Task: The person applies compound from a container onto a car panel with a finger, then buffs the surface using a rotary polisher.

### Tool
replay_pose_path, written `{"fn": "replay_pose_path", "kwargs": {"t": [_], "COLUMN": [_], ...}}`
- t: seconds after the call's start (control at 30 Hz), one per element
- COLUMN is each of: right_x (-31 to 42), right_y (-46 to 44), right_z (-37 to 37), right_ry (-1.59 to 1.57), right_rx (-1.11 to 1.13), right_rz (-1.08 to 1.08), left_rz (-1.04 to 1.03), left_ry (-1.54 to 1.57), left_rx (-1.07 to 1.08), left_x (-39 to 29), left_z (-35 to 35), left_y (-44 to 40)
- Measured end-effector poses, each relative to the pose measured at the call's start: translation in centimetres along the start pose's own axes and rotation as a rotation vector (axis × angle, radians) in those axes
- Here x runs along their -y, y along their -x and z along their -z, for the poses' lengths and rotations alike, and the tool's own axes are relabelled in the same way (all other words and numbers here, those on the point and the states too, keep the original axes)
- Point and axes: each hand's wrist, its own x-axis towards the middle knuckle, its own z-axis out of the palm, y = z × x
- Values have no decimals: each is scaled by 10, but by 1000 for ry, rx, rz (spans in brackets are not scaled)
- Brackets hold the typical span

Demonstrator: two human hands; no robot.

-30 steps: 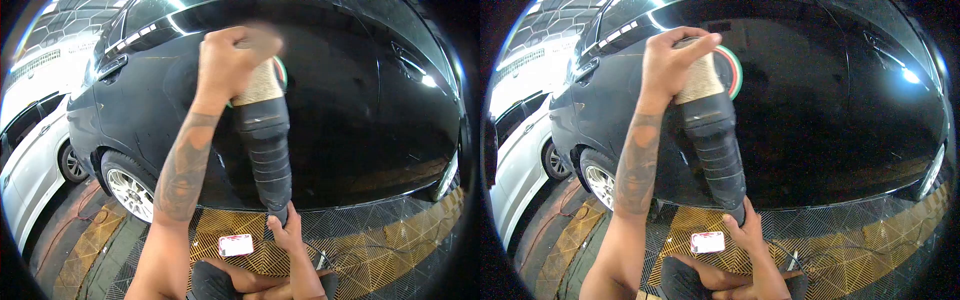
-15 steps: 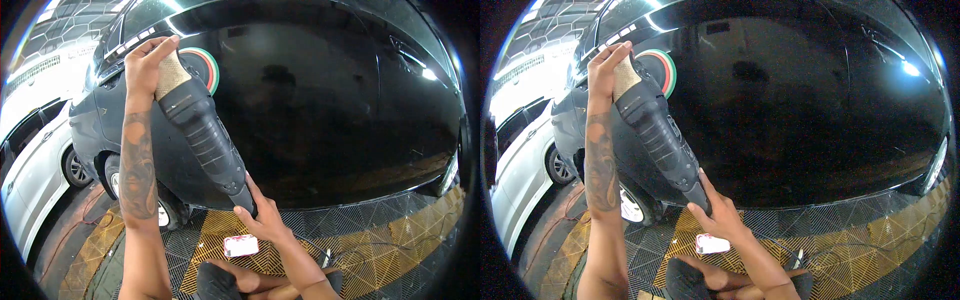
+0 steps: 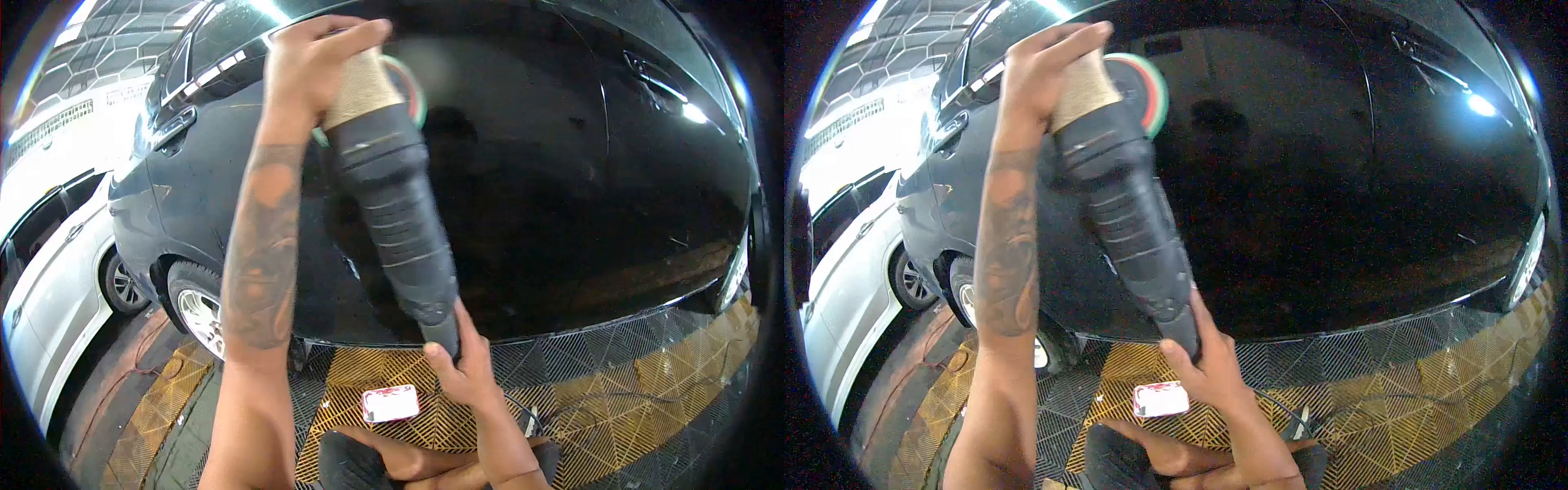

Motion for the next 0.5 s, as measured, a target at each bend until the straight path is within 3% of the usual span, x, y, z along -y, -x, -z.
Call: {"fn": "replay_pose_path", "kwargs": {"t": [0.03, 0.1, 0.13, 0.17, 0.2, 0.3, 0.5], "right_x": [-7, -25, -23, -20, -18, -17, -7], "right_y": [4, 17, 20, 23, 24, 27, 18], "right_z": [5, 12, 13, 14, 17, 29, 26], "right_ry": [0, -84, -134, -185, -207, -245, -258], "right_rx": [8, -77, -132, -187, -193, -216, -201], "right_rz": [5, -72, -65, -55, -73, -94, -118], "left_rz": [-81, -41, 279, 183, 241, -12, -36], "left_ry": [3, -8, 107, 140, 212, 226, 201], "left_rx": [21, 33, 180, 195, 232, 177, 142], "left_x": [0, -19, -50, -62, -76, -62, -52], "left_z": [-13, -38, -45, -49, -53, -86, -75], "left_y": [-4, -6, -6, -3, 1, -13, -18]}}
